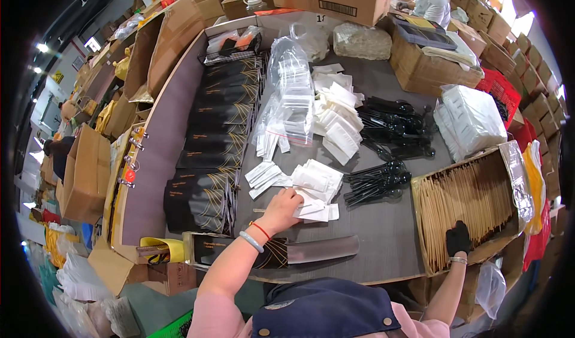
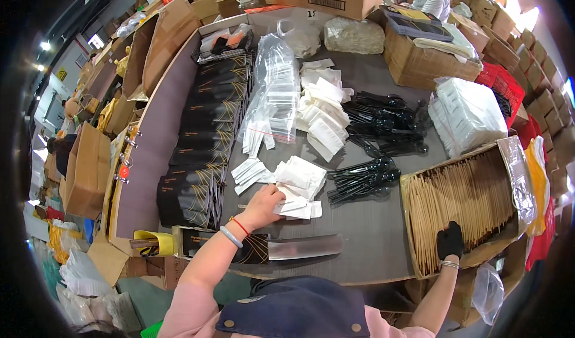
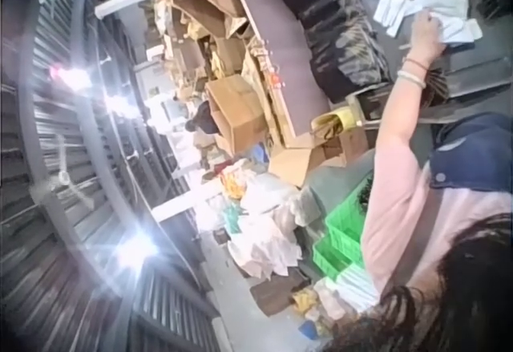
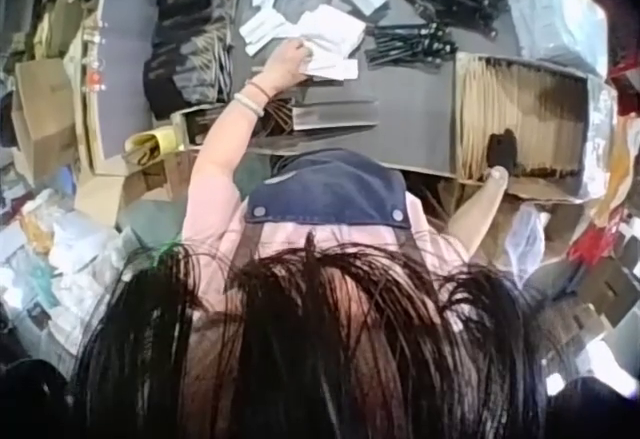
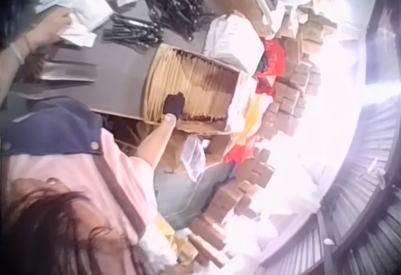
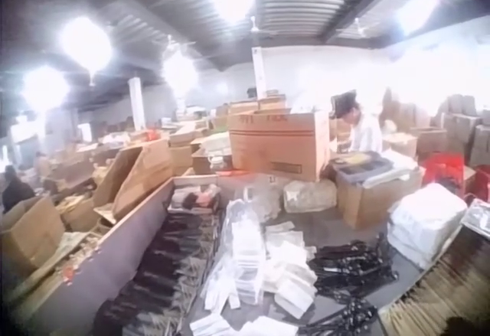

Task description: Packaging white rectangular items into black protective sleeves using a specialized insertion tool.

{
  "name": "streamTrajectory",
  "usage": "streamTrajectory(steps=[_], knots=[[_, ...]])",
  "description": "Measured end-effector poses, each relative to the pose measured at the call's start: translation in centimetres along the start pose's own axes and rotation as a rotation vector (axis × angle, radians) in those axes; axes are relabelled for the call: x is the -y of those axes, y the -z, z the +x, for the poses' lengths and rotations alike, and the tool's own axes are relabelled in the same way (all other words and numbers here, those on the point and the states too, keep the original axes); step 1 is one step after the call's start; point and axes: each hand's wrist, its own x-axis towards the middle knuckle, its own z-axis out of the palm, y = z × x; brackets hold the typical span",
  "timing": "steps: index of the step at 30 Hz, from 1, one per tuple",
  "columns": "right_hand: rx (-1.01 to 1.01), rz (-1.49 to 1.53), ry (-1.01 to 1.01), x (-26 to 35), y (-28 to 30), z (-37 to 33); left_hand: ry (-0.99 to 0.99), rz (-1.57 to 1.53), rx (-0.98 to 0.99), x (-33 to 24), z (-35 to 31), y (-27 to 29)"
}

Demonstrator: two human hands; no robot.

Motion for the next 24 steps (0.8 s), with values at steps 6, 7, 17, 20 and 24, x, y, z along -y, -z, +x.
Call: streamTrajectory(steps=[6,7,17,20,24], knots=[[0.177,-0.06,-0.096,-0.3,0.3,0.5,0.08,-0.011,0.045,-0.9,-0.2,0.5],[-0.011,-0.052,-0.126,-2.9,-1.3,0.7,0.097,-0.016,0.051,-1.0,0.0,0.4],[-0.161,1.099,0.197,13.9,-7.0,-6.1,0.064,-0.013,-0.013,-1.2,-0.1,-0.6],[0.084,0.981,0.14,15.7,-10.1,-5.3,0.031,0.028,-0.026,-1.9,-0.3,-0.2],[-0.309,0.556,0.319,17.3,-10.9,0.0,0.011,-0.01,-0.072,-2.1,-0.8,-0.4]])
